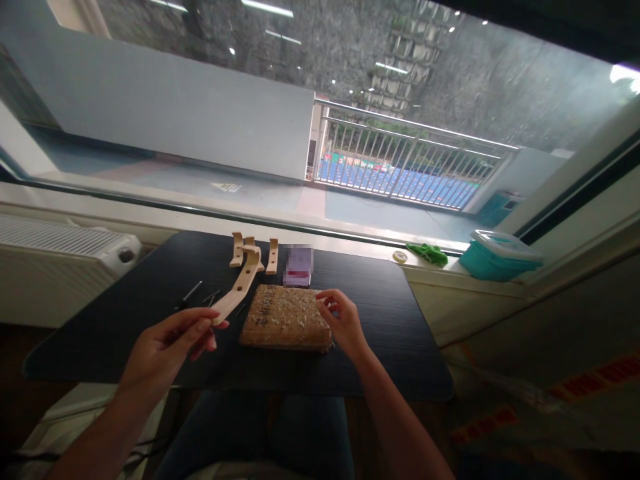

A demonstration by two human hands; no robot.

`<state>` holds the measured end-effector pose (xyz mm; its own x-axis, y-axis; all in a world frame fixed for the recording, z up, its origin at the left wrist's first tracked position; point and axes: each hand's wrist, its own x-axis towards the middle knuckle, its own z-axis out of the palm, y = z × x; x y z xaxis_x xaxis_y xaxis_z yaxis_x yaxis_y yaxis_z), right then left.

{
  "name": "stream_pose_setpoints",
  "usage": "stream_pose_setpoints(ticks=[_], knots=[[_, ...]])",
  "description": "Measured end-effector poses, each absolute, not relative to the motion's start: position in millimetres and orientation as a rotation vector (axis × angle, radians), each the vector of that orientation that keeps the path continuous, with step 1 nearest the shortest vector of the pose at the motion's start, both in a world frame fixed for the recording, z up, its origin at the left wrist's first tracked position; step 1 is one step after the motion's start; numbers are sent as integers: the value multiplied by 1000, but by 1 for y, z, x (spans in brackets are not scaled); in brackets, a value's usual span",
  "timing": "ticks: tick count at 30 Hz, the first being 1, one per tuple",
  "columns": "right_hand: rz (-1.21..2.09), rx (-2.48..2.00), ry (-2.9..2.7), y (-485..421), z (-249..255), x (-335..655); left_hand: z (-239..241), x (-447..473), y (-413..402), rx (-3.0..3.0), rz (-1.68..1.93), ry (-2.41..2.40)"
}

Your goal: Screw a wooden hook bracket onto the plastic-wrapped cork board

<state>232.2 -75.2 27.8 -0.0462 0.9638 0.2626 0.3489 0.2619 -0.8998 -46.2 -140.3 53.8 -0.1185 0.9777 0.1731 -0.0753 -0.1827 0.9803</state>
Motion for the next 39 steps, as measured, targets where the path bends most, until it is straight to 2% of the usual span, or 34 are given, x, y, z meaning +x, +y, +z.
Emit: stream_pose_setpoints(ticks=[13, 39], knots=[[827, -1113, -1808, -33, 43, 201, 47, -30, -152, 1211, 1376, 1135], [974, -1124, -1945, 11, 25, 173, 17, -17, -148, 1379, 1204, 1074]])
